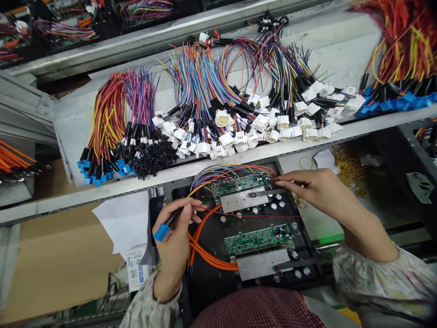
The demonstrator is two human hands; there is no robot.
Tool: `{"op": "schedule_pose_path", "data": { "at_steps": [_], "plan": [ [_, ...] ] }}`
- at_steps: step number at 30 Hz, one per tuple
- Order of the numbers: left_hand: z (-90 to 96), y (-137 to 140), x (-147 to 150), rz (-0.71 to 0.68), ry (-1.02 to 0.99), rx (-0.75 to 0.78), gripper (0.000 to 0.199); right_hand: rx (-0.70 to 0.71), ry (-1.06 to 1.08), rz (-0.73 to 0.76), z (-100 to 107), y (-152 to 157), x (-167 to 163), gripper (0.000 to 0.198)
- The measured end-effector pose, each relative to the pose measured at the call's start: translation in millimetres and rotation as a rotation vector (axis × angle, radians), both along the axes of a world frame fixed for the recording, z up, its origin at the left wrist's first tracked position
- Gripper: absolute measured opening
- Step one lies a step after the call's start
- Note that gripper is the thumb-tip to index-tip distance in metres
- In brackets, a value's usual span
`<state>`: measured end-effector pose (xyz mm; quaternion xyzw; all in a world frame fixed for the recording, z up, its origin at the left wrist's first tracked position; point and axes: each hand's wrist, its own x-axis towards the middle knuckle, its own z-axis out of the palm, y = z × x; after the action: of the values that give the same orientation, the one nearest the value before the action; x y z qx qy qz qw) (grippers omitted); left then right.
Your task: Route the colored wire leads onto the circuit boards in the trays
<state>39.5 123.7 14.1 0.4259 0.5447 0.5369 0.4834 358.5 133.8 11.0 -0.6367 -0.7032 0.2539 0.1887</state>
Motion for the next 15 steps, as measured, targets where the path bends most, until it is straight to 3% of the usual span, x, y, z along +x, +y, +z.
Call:
{"op": "schedule_pose_path", "data": {
  "at_steps": [3,5,9,10,12,15],
  "plan": [
    [-0.4,0.6,0.8,0.008,-0.01,0.006,0.007,0.17,-0.134,-0.067,11.5,-17.6,-12.1,0.032],
    [-0.2,0.9,1.8,0.003,-0.032,0.003,0.007,0.2,-0.141,0.04,15.4,-31.5,-29.0,0.031],
    [2.3,1.4,2.0,-0.016,-0.034,-0.004,0.008,0.131,-0.189,0.319,10.4,-45.9,-54.6,0.033],
    [3.7,1.7,0.9,-0.033,-0.015,-0.006,0.009,0.133,-0.227,0.302,9.2,-45.2,-54.0,0.037],
    [7.1,3.2,-2.8,-0.092,0.079,0.007,0.01,0.181,-0.334,0.119,10.5,-40.1,-44.4,0.044],
    [11.8,6.9,-11.4,-0.236,0.475,0.155,0.012,0.264,-0.377,-0.189,18.0,-30.7,-25.2,0.043]
  ]
}}
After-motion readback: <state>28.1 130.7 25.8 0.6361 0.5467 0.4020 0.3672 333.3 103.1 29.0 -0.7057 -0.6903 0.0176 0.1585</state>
